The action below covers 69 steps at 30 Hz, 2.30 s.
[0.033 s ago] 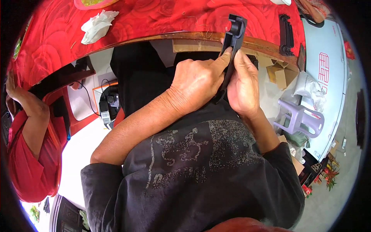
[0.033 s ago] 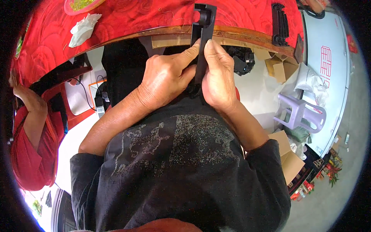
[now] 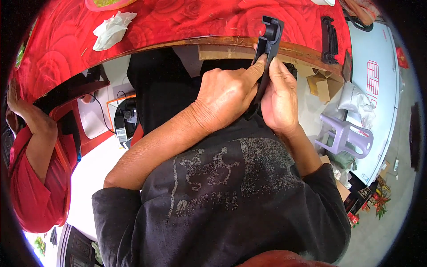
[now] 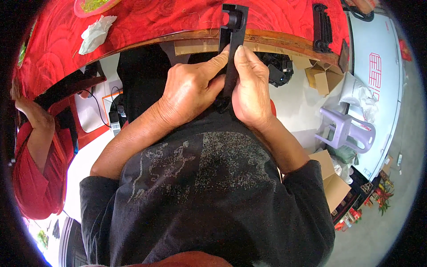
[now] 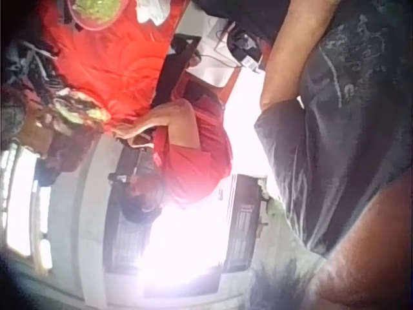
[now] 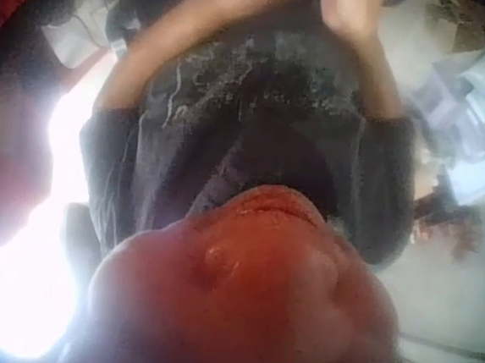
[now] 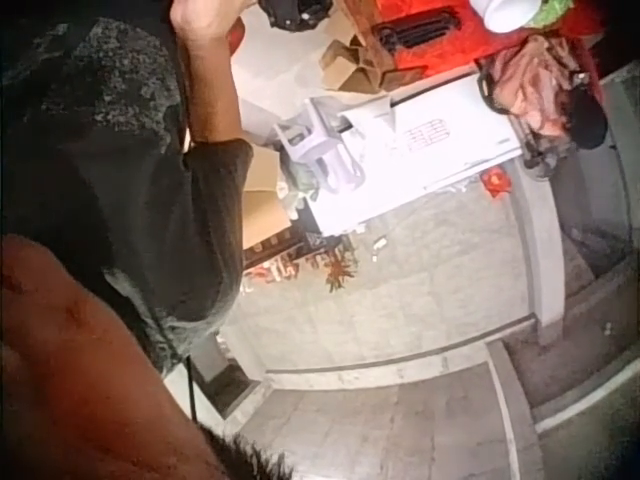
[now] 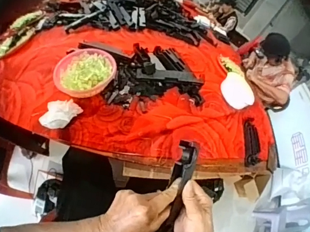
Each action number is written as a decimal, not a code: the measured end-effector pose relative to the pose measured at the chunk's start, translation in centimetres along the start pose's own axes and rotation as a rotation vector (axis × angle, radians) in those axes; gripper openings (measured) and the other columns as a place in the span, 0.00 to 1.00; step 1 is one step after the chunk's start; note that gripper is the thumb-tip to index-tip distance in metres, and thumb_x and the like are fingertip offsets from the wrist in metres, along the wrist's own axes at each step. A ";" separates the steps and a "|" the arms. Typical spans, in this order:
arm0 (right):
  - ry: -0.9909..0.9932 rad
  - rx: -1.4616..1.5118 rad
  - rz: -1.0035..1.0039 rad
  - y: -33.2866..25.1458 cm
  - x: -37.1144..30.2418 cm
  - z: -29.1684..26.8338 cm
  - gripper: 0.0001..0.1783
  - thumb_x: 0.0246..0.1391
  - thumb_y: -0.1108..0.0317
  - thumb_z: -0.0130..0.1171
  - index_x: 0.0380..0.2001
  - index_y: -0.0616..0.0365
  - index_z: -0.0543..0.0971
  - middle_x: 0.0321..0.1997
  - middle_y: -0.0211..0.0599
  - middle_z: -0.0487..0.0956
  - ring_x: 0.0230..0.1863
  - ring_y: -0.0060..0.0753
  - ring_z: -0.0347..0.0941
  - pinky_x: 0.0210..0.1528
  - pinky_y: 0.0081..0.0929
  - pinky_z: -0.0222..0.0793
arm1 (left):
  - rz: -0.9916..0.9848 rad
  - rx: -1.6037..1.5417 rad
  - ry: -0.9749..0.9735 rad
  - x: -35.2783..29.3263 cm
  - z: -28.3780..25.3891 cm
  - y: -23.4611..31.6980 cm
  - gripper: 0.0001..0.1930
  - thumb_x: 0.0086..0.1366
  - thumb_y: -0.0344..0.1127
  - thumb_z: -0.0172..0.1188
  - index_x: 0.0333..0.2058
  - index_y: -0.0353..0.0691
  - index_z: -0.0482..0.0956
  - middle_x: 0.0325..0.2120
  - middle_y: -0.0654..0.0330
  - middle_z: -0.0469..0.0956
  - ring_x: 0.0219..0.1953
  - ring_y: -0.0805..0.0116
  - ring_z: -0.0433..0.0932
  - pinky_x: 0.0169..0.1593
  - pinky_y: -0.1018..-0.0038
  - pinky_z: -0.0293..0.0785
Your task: The person assembles plastic components by inserting small plastic pieces into black plastic casings and pressing them into place by hand.
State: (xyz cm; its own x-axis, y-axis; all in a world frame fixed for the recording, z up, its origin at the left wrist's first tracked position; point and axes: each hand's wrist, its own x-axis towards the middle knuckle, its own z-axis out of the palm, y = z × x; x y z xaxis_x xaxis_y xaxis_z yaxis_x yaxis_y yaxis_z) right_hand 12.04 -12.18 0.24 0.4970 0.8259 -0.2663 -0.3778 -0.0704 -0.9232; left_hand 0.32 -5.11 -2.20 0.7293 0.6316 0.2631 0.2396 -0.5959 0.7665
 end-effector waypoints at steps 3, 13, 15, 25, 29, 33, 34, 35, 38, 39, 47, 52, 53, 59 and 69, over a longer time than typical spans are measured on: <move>-0.029 -0.027 0.027 0.2 -0.1 -0.5 0.22 0.70 0.61 0.41 0.58 0.66 0.69 0.60 0.40 0.72 0.58 0.27 0.67 0.63 0.29 0.60 | -0.019 -0.056 -0.008 -0.3 -0.1 0.1 0.25 0.53 0.32 0.64 0.53 0.44 0.77 0.32 0.51 0.82 0.29 0.49 0.80 0.33 0.61 0.79; -0.037 -0.036 0.041 0.2 -0.4 -0.6 0.23 0.70 0.61 0.40 0.59 0.66 0.68 0.61 0.40 0.72 0.56 0.27 0.68 0.62 0.29 0.61 | -0.031 -0.174 -0.005 -0.3 0.0 0.1 0.27 0.54 0.30 0.65 0.55 0.41 0.75 0.27 0.45 0.79 0.27 0.49 0.80 0.32 0.63 0.78; -0.026 -0.030 0.044 0.1 -0.5 -0.6 0.23 0.70 0.61 0.40 0.59 0.66 0.68 0.61 0.41 0.71 0.56 0.27 0.67 0.62 0.29 0.60 | -0.040 -0.173 -0.022 -0.2 -0.1 0.2 0.27 0.54 0.29 0.65 0.55 0.41 0.75 0.27 0.45 0.79 0.27 0.49 0.80 0.32 0.64 0.77; -0.015 -0.044 0.045 0.2 -0.5 -1.0 0.22 0.70 0.62 0.39 0.59 0.65 0.68 0.61 0.40 0.71 0.57 0.27 0.67 0.63 0.29 0.60 | -0.044 -0.159 -0.093 0.3 -0.1 0.3 0.27 0.54 0.30 0.64 0.55 0.40 0.74 0.23 0.45 0.78 0.26 0.48 0.79 0.31 0.62 0.76; -0.018 -0.017 0.054 0.3 -0.3 -1.4 0.22 0.70 0.62 0.39 0.59 0.65 0.68 0.62 0.40 0.70 0.58 0.27 0.67 0.64 0.29 0.59 | -0.027 -0.163 -0.117 0.5 -0.1 0.3 0.28 0.54 0.31 0.63 0.57 0.39 0.72 0.22 0.46 0.77 0.26 0.47 0.79 0.32 0.60 0.76; -0.010 0.017 0.073 0.2 -0.2 -1.5 0.22 0.70 0.61 0.40 0.59 0.64 0.68 0.63 0.40 0.70 0.59 0.27 0.67 0.64 0.29 0.59 | -0.014 -0.052 -0.154 0.9 -0.1 0.6 0.27 0.57 0.32 0.57 0.57 0.38 0.69 0.20 0.50 0.79 0.25 0.49 0.80 0.31 0.57 0.77; -0.011 0.016 0.071 0.0 -0.1 -1.4 0.22 0.70 0.61 0.40 0.59 0.64 0.68 0.63 0.40 0.70 0.59 0.27 0.67 0.64 0.29 0.59 | -0.013 -0.042 -0.166 0.9 0.0 0.5 0.28 0.57 0.32 0.57 0.59 0.37 0.67 0.22 0.50 0.79 0.26 0.49 0.80 0.31 0.57 0.77; -0.010 0.005 0.055 -0.3 0.0 -1.1 0.22 0.70 0.61 0.40 0.59 0.64 0.68 0.62 0.40 0.71 0.58 0.27 0.67 0.64 0.29 0.59 | -0.011 -0.041 -0.164 0.8 0.0 0.5 0.28 0.57 0.32 0.57 0.59 0.37 0.67 0.22 0.50 0.79 0.26 0.49 0.80 0.31 0.57 0.77; 0.001 0.026 0.028 -0.9 0.4 -1.0 0.22 0.69 0.58 0.42 0.56 0.63 0.70 0.53 0.36 0.75 0.52 0.26 0.70 0.58 0.29 0.65 | 0.052 -0.173 -0.063 0.5 -0.3 0.5 0.31 0.56 0.31 0.59 0.60 0.36 0.63 0.30 0.49 0.80 0.29 0.49 0.80 0.33 0.58 0.77; 0.000 0.065 0.029 -1.0 0.5 -0.9 0.21 0.69 0.57 0.44 0.53 0.62 0.72 0.46 0.32 0.77 0.46 0.25 0.72 0.53 0.29 0.69 | -0.009 -0.280 -0.019 0.3 -0.8 0.7 0.32 0.56 0.31 0.61 0.60 0.36 0.62 0.32 0.49 0.79 0.29 0.51 0.80 0.33 0.60 0.77; -0.038 0.104 -0.020 -1.0 1.2 -1.4 0.21 0.69 0.58 0.43 0.55 0.64 0.71 0.49 0.36 0.76 0.46 0.26 0.72 0.55 0.28 0.68 | -0.294 -0.615 0.020 0.1 0.3 0.6 0.20 0.56 0.34 0.65 0.46 0.31 0.75 0.31 0.49 0.78 0.29 0.60 0.79 0.36 0.69 0.77; 0.011 0.140 -0.045 -0.6 1.1 -1.6 0.23 0.69 0.59 0.42 0.57 0.67 0.69 0.50 0.39 0.76 0.50 0.31 0.72 0.58 0.31 0.65 | -0.327 -0.625 0.050 0.8 1.2 0.2 0.14 0.59 0.33 0.64 0.40 0.29 0.78 0.28 0.48 0.79 0.29 0.64 0.80 0.34 0.70 0.76; 0.048 0.125 -0.069 -0.7 1.0 -1.4 0.23 0.69 0.59 0.42 0.56 0.66 0.69 0.52 0.40 0.75 0.52 0.32 0.72 0.59 0.32 0.65 | -0.320 -0.552 0.006 0.9 1.1 0.3 0.14 0.60 0.33 0.64 0.42 0.30 0.78 0.27 0.51 0.80 0.29 0.73 0.78 0.34 0.74 0.75; 0.009 0.149 -0.068 -0.6 0.6 -1.1 0.19 0.69 0.60 0.43 0.54 0.63 0.71 0.53 0.35 0.75 0.52 0.27 0.71 0.59 0.29 0.64 | -0.244 -0.435 0.080 1.5 0.3 0.7 0.11 0.57 0.36 0.63 0.28 0.31 0.79 0.17 0.44 0.75 0.24 0.45 0.79 0.29 0.60 0.74; -0.035 0.148 -0.040 -0.5 0.7 -1.3 0.21 0.70 0.60 0.42 0.57 0.64 0.69 0.57 0.37 0.74 0.53 0.31 0.71 0.60 0.32 0.63 | -0.222 -0.396 0.093 1.5 0.1 0.7 0.11 0.58 0.36 0.62 0.26 0.31 0.79 0.17 0.43 0.74 0.24 0.43 0.78 0.28 0.58 0.74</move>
State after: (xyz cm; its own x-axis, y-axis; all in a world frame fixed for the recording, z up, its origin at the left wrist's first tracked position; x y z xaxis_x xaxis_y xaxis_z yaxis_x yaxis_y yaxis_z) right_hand 13.58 -12.33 0.15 0.4870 0.8458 -0.2178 -0.4704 0.0439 -0.8814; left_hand 1.62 -4.59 -1.31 0.6229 0.7752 0.1047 0.1069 -0.2170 0.9703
